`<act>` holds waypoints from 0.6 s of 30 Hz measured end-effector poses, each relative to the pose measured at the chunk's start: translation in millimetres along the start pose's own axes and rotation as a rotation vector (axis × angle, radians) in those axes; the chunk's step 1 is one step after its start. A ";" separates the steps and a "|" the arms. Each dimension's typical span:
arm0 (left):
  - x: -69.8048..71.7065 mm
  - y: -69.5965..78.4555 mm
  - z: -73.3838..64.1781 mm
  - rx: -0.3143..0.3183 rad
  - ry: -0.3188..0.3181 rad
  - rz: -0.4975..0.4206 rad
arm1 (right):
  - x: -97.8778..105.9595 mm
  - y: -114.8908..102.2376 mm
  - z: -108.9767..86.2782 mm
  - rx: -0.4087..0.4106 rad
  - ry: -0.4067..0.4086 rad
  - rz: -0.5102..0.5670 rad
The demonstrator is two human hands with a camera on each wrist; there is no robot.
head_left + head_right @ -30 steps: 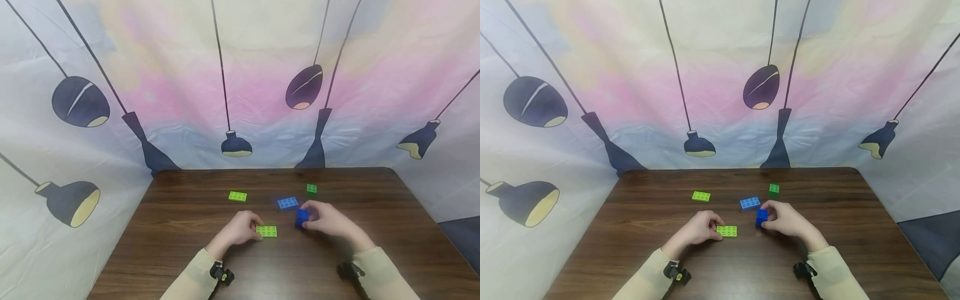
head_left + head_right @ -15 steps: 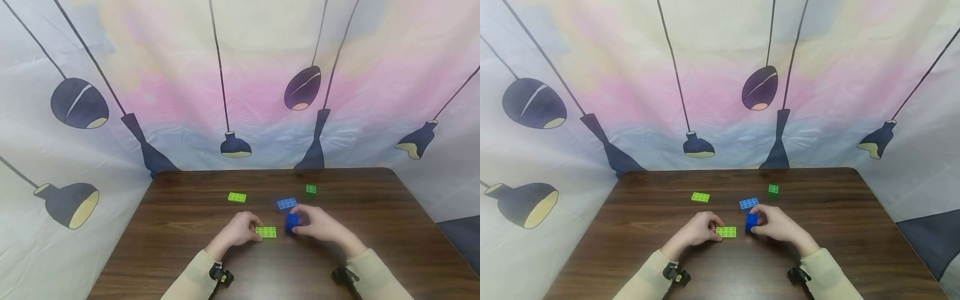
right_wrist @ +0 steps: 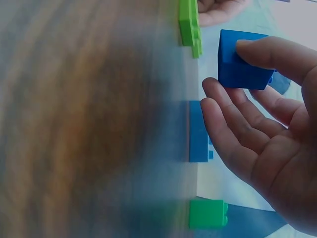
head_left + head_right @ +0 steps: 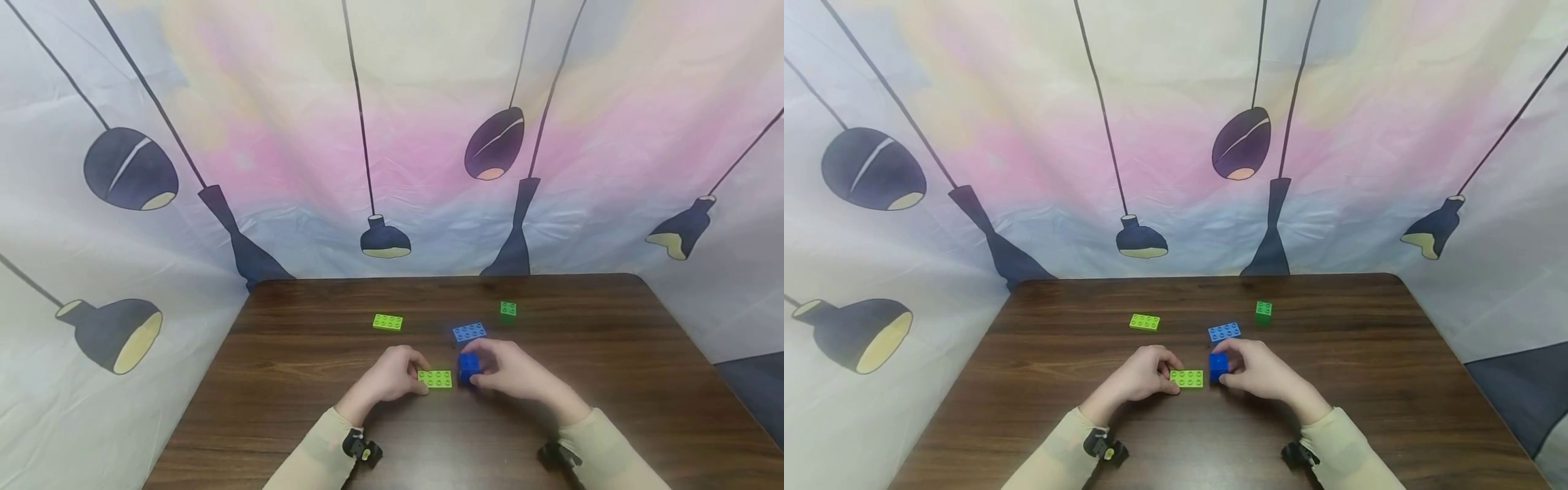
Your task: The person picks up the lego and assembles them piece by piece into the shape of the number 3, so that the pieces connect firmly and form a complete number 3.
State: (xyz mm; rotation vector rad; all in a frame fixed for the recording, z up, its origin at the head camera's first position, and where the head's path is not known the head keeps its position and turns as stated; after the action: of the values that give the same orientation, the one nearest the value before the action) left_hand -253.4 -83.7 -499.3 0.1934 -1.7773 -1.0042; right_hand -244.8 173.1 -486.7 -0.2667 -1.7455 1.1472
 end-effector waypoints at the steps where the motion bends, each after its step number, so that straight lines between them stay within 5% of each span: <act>1: -0.2 0.0 -0.6 0.005 -0.001 0.002 | -2.1 -0.2 0.3 -0.005 -0.003 0.001; 8: -2.5 0.3 0.1 0.014 -0.009 0.006 | -9.5 -4.3 1.9 0.007 -0.006 0.038; 18: -0.7 1.4 -0.2 0.029 -0.008 -0.012 | -16.3 -15.6 20.0 0.003 0.006 -0.042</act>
State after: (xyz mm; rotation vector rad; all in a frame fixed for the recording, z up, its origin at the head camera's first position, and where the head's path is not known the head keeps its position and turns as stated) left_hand -252.4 -82.6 -498.7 0.2185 -1.8006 -0.9896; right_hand -248.4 143.2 -485.6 -0.2303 -1.7360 1.1173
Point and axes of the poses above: each hand's wrist, its own z-axis towards the middle knuckle, its own x-axis out of the back of the hand, y = z × x, the point moved 3 cm from there along z, towards the middle knuckle, and after that the axes turned 5 degrees about -y, right-handed, at the moved point
